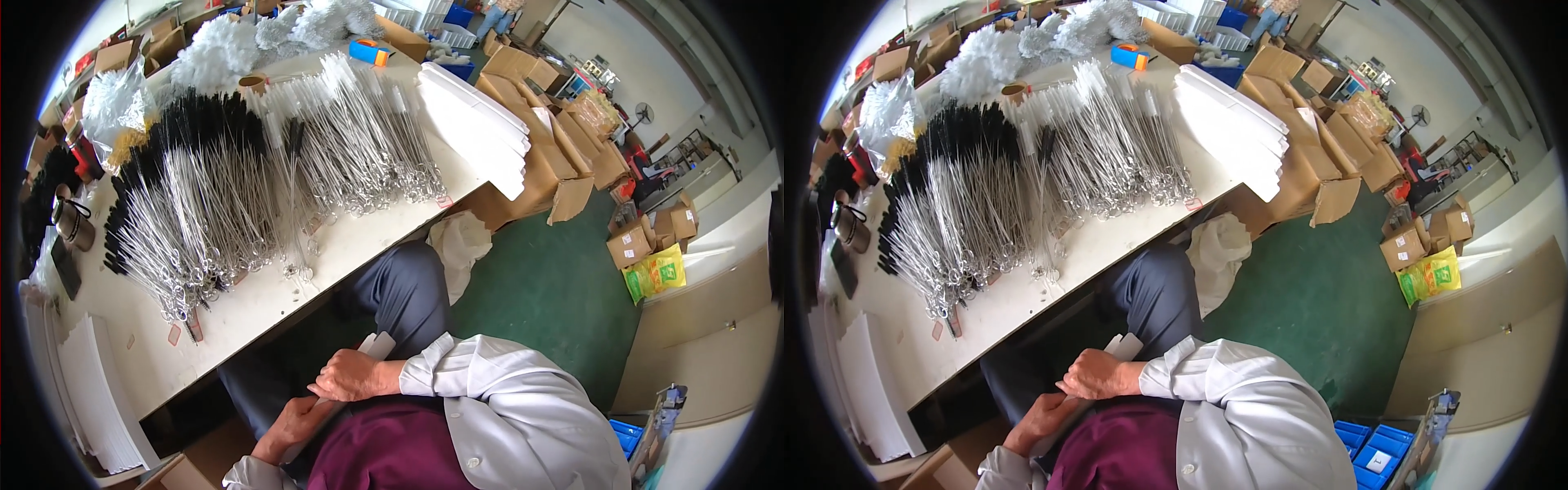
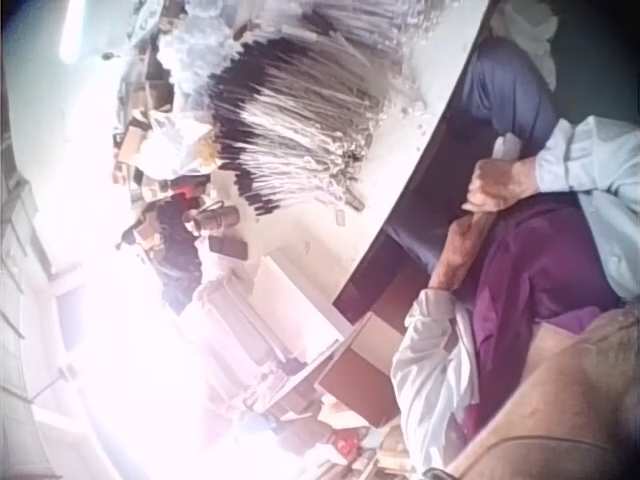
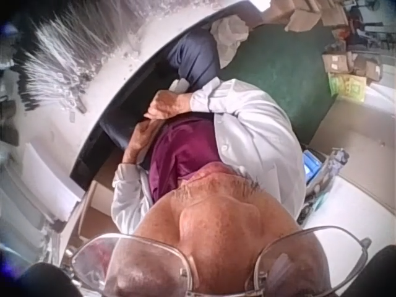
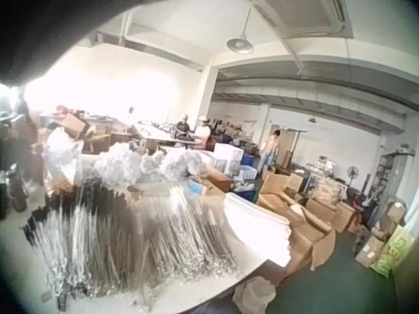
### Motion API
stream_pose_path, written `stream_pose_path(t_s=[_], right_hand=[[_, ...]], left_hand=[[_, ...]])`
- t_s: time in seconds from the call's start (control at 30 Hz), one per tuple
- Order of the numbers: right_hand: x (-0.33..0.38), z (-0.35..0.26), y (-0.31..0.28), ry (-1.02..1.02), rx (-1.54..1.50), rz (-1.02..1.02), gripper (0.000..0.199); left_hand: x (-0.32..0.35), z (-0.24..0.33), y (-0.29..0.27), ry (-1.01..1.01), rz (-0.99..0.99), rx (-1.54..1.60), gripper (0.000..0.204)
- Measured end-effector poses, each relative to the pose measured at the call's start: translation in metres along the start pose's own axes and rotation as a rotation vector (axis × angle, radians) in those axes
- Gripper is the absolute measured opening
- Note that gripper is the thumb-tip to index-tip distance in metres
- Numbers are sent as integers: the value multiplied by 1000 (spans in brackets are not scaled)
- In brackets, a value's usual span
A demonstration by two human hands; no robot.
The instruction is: The person is packing small brushes with long metal handles into white cardboard boxes.
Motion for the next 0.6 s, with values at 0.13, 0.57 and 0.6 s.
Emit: stream_pose_path(t_s=[0.13,0.57,0.6], right_hand=[[-3,2,-4,15,-1,65,44],[4,-3,-7,-67,36,134,41],[5,-3,-7,-78,40,149,40]], left_hand=[[6,-2,-16,26,-60,-4,28],[5,6,-15,-259,-174,243,34],[6,5,-16,-334,-222,288,37]])
Point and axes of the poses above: each hand's wrist, its own x-axis away from the middle knuckle, its own y-axis out of the palm, z = x × y, the point moved 1 cm from there along -x, towards the middle knuckle, and after that the axes turned 3 degrees about x, right-handed, at the moved point
